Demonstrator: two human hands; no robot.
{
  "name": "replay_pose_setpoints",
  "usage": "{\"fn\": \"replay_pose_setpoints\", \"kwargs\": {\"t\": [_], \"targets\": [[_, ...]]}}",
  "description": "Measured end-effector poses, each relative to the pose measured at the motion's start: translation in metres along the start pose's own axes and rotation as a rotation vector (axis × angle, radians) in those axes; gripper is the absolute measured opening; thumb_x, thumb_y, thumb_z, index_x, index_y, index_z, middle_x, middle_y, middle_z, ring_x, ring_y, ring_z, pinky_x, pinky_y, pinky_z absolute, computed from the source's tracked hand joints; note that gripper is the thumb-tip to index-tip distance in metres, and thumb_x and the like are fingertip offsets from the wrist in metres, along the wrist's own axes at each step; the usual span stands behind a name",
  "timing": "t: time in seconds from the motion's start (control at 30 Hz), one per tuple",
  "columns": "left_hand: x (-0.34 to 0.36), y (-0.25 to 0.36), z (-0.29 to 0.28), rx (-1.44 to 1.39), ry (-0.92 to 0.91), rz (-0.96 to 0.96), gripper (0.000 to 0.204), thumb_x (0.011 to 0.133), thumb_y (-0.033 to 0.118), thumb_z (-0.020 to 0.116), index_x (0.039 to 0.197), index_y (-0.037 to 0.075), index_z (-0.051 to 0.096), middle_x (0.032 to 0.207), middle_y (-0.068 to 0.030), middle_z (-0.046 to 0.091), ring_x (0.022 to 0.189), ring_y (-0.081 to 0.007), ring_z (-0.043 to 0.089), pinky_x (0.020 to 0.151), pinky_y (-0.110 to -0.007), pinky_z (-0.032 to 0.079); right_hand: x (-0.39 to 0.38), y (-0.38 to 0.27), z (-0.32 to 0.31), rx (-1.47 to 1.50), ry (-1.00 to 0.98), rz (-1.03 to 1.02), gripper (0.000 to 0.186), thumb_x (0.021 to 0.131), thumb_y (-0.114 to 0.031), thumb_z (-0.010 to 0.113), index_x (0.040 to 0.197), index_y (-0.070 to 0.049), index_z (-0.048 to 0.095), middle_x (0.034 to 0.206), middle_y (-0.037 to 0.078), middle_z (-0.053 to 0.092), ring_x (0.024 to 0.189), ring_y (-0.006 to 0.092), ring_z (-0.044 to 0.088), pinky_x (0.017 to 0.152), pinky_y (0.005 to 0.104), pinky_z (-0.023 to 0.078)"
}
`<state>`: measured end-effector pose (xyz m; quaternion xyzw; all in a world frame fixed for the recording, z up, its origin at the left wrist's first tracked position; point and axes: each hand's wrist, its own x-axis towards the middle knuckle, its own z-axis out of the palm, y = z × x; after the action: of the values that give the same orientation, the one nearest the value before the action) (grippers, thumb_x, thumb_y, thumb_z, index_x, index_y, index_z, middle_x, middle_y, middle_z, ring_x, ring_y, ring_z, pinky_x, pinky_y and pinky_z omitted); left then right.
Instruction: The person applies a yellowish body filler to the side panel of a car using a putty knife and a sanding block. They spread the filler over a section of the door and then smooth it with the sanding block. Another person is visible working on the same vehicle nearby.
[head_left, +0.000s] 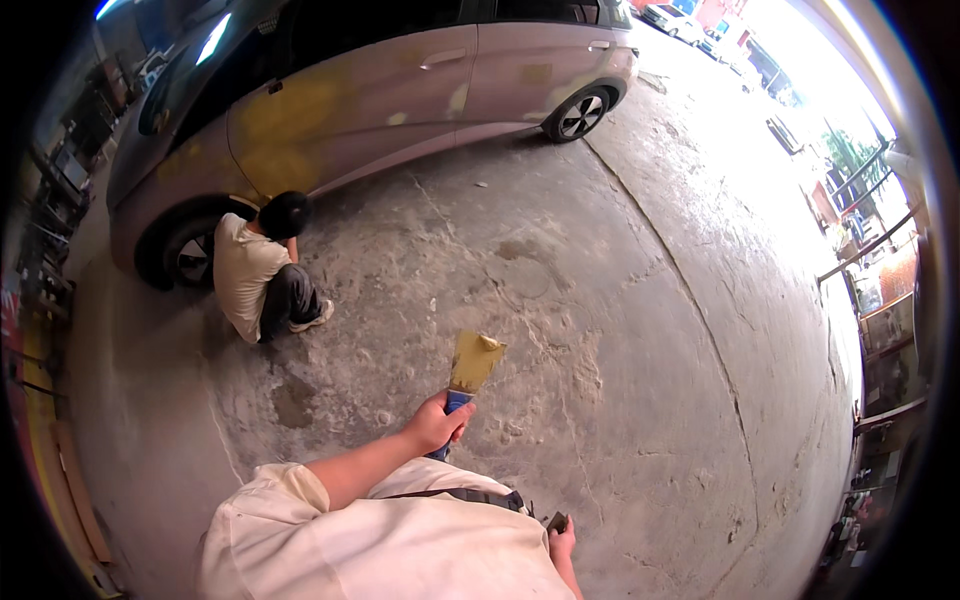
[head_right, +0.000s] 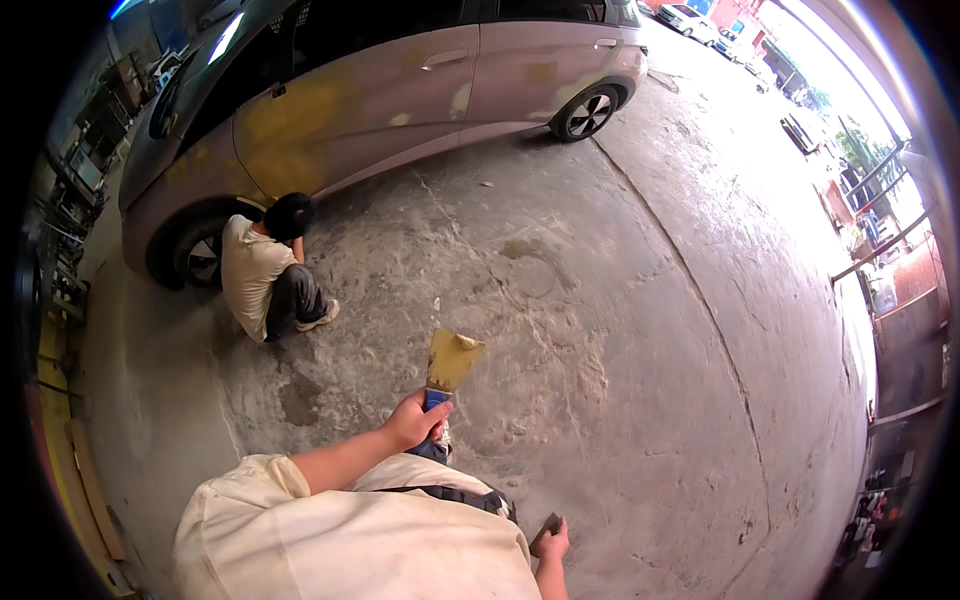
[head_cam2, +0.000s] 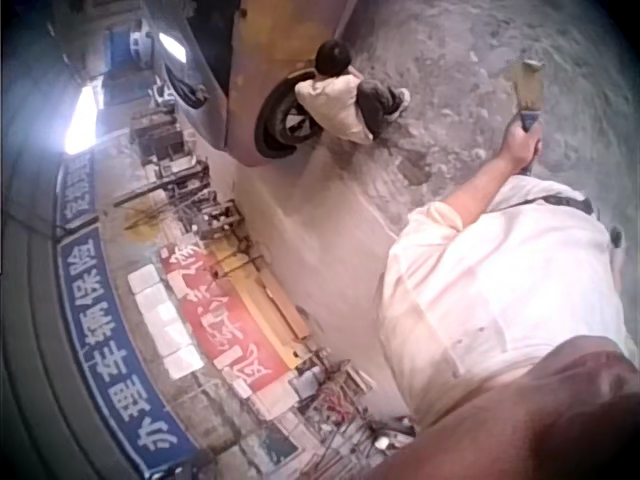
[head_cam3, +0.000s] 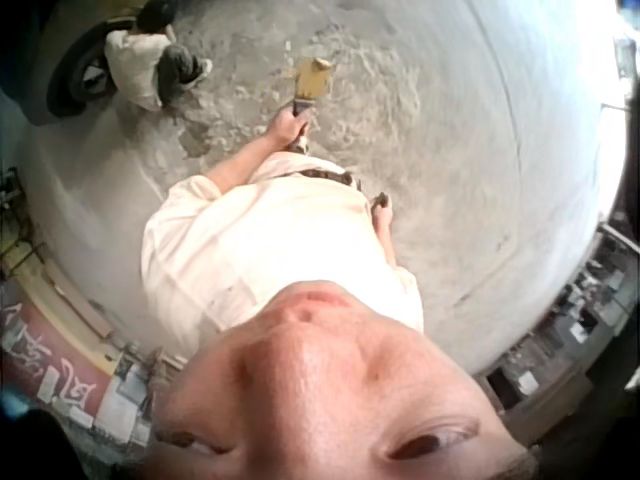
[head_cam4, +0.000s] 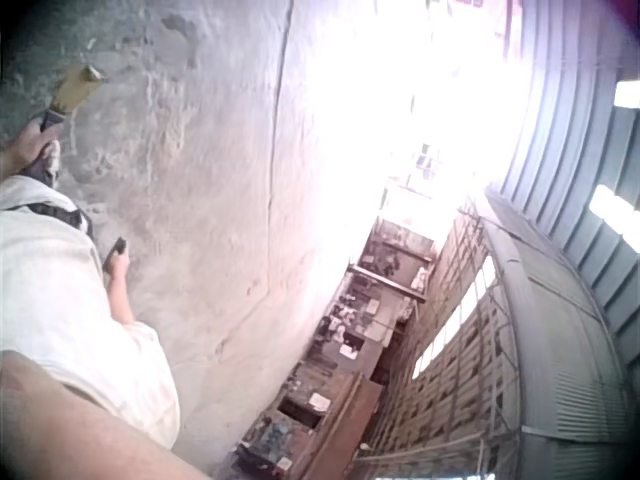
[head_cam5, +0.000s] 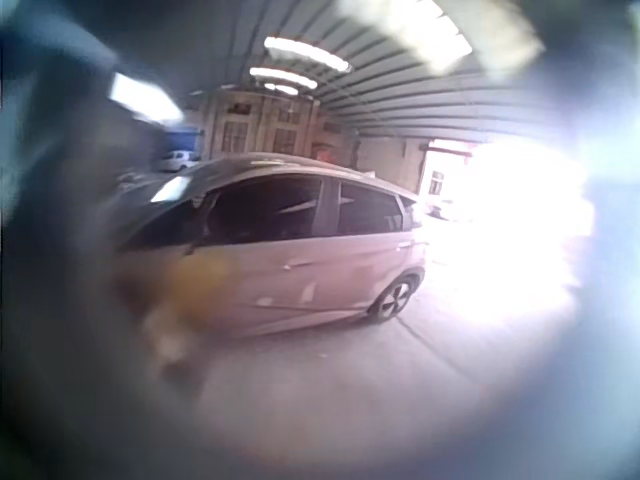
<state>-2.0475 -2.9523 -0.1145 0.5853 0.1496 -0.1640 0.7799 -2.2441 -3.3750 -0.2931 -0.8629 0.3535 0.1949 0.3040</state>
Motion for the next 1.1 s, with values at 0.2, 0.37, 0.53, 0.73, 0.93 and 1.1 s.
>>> {"fn": "replay_pose_setpoints", "kwargs": {"t": [0.2, 0.37, 0.53, 0.73, 0.93, 1.1], "targets": [[0.046, 0.022, -0.013, -0.025, 0.035, 0.005, 0.019, 0.093, 0.021, 0.059, 0.092, 0.005, 0.049, 0.065, 0.0, 0.053, 0.052, -0.0087, 0.05, 0.049, -0.026, 0.042, 0.068, -0.057, -0.011, 0.143, 0.109, -0.168, 0.062, 0.082, 0.0, 0.057, 0.141, -0.007, 0.039, 0.132, 0.019, 0.054, 0.12, 0.0284, 0.054, 0.1, 0.0362, 0.043], [0.081, 0.029, -0.021, -0.067, 0.164, -0.034, 0.019, 0.093, 0.021, 0.059, 0.091, 0.006, 0.049, 0.062, 0.0001, 0.052, 0.051, -0.0082, 0.049, 0.048, -0.025, 0.042, 0.106, -0.121, -0.019, -0.062, 0.027, -0.168, 0.063, 0.08, -0.006, 0.061, 0.14, -0.014, 0.042, 0.12, 0.021, 0.061, 0.11, 0.0326, 0.06, 0.093, 0.0389, 0.047], [0.118, 0.037, -0.026, -0.155, 0.33, -0.03, 0.017, 0.094, 0.02, 0.059, 0.092, 0.006, 0.048, 0.066, -0.0004, 0.052, 0.051, -0.0092, 0.049, 0.048, -0.026, 0.042, 0.174, -0.161, -0.03, -0.228, -0.104, -0.095, 0.062, 0.081, -0.005, 0.059, 0.14, -0.016, 0.043, 0.124, 0.018, 0.06, 0.115, 0.0327, 0.058, 0.095, 0.0388, 0.047], [0.168, 0.084, -0.021, -0.166, 0.528, 0.059, 0.015, 0.094, 0.018, 0.058, 0.089, 0.006, 0.049, 0.066, -0.0002, 0.052, 0.051, -0.0085, 0.05, 0.047, -0.025, 0.042, 0.301, -0.233, -0.034, -0.31, -0.16, -0.207, 0.064, 0.077, -0.008, 0.06, 0.138, -0.009, 0.044, 0.125, 0.02, 0.058, 0.115, 0.0321, 0.058, 0.097, 0.0375, 0.046], [0.211, 0.123, -0.004, -0.182, 0.632, 0.152, 0.015, 0.095, 0.015, 0.056, 0.088, 0.005, 0.049, 0.065, -0.0015, 0.052, 0.05, -0.0094, 0.05, 0.046, -0.026, 0.042, 0.398, -0.38, -0.021, -0.25, -0.209, -0.385, 0.061, 0.08, -0.011, 0.062, 0.138, -0.016, 0.045, 0.12, 0.02, 0.061, 0.112, 0.0335, 0.059, 0.094, 0.0397, 0.047], [0.223, 0.136, 0.006, -0.215, 0.755, 0.206, 0.017, 0.095, 0.018, 0.057, 0.088, 0.005, 0.048, 0.064, -0.002, 0.052, 0.048, -0.0104, 0.049, 0.045, -0.026, 0.042, 0.417, -0.474, -0.014, -0.192, -0.229, -0.511, 0.059, 0.081, -0.008, 0.062, 0.137, -0.017, 0.046, 0.116, 0.019, 0.063, 0.107, 0.0335, 0.061, 0.091, 0.0404, 0.049]]}}
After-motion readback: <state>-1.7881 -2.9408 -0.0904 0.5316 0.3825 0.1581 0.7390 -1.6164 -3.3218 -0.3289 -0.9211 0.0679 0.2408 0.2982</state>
